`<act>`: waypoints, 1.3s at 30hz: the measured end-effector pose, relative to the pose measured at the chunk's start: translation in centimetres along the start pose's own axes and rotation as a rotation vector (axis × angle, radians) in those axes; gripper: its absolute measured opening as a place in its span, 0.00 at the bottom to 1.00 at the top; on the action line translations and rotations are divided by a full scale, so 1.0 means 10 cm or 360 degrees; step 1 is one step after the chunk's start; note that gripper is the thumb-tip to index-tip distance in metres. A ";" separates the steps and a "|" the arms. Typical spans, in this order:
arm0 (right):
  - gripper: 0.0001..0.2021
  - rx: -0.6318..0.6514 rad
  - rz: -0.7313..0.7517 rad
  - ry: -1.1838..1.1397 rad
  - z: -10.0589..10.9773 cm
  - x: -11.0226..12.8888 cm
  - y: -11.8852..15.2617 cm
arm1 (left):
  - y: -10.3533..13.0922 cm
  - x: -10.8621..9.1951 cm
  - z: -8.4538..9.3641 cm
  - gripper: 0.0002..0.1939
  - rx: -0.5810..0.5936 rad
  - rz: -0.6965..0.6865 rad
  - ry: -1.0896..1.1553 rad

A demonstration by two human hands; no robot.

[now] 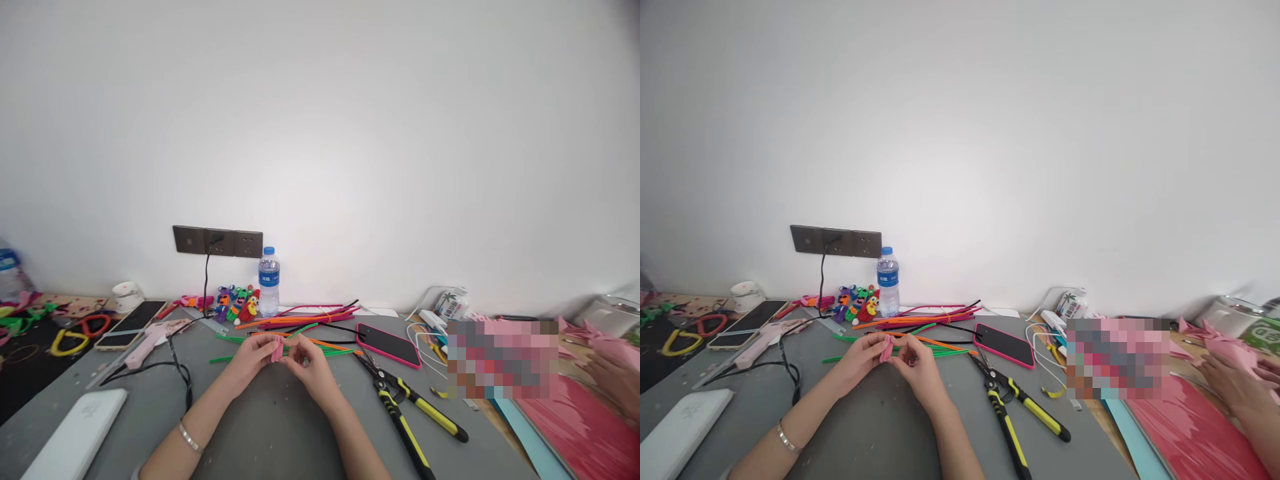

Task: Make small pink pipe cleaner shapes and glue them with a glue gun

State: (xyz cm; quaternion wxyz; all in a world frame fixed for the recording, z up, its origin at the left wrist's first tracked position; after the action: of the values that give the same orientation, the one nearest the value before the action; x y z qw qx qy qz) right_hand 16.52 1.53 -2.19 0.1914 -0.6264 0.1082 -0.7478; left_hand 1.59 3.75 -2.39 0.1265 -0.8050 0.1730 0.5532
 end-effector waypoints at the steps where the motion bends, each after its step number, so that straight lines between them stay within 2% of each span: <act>1: 0.10 0.0003 -0.0002 -0.0002 0.00 0.00 0.00 | 0.00 0.00 0.00 0.11 -0.0003 0.0001 -0.0008; 39: 0.08 -0.0001 0.0010 0.0016 0.00 -0.02 0.01 | 0.03 -0.08 -0.07 0.14 0.0109 -0.0069 -0.0075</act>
State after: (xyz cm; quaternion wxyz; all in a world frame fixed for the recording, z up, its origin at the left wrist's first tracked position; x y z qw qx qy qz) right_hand 16.55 1.50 -2.45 0.1931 -0.6222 0.1114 -0.7504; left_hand 1.80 3.26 -1.34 0.1699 -0.7906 0.1713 0.5628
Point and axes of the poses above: each hand's wrist, its own y-axis away from the middle knuckle, its own z-axis out of the back of the hand, x = y × z, the point moved 3 cm from there along -y, towards the middle knuckle, and after that the axes turned 1 degree about -x, right-handed, at the moved point
